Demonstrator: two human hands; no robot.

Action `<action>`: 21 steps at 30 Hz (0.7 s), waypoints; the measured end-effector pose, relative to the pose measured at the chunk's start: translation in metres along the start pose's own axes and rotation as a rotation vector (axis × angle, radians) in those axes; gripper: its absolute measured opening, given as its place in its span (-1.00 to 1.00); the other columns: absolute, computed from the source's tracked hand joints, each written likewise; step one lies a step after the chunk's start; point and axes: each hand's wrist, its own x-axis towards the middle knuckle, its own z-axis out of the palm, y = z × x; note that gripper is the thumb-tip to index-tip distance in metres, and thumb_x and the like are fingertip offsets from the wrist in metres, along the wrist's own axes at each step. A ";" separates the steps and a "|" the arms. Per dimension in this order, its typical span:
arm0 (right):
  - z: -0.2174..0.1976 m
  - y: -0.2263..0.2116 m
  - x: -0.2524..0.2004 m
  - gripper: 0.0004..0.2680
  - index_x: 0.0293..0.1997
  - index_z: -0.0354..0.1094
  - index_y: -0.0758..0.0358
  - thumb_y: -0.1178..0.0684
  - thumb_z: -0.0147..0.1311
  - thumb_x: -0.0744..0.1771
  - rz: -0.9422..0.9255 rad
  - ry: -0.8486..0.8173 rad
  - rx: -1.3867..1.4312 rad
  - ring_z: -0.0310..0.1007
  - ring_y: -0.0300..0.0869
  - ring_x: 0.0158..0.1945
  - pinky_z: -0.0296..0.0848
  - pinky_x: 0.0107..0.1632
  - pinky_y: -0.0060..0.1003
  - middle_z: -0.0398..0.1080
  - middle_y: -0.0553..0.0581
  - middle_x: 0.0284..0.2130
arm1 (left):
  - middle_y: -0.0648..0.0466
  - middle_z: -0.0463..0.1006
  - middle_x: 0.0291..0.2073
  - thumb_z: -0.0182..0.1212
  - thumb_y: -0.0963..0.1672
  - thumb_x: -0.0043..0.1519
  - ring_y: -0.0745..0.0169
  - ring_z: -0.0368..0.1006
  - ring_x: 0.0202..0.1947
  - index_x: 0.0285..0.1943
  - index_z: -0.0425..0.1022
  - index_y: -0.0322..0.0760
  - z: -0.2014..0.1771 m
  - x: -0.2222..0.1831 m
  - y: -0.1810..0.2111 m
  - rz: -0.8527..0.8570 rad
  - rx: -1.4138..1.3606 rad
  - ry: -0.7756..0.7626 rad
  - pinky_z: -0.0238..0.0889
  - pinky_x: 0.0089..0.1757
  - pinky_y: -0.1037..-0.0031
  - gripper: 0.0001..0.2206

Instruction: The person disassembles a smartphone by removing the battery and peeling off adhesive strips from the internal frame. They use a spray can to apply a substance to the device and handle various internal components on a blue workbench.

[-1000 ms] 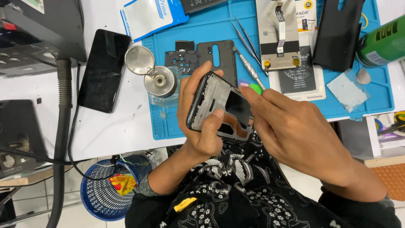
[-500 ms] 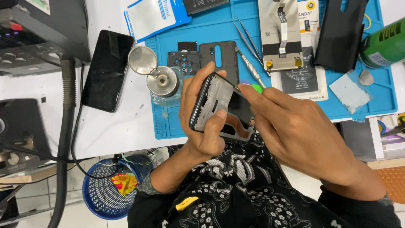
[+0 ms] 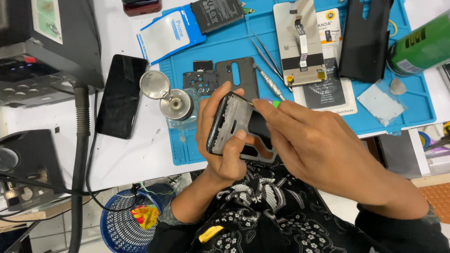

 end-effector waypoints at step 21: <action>0.005 -0.008 0.009 -0.65 0.36 0.21 0.28 0.14 -0.05 0.38 -0.056 0.110 -0.115 0.22 0.02 -0.72 0.14 -0.71 -0.06 0.34 0.14 -0.32 | -0.13 0.51 0.04 -0.03 -0.05 0.23 0.20 0.44 -0.19 0.36 0.33 -0.41 0.000 -0.001 0.006 0.012 0.072 0.022 0.39 -0.16 0.38 -0.48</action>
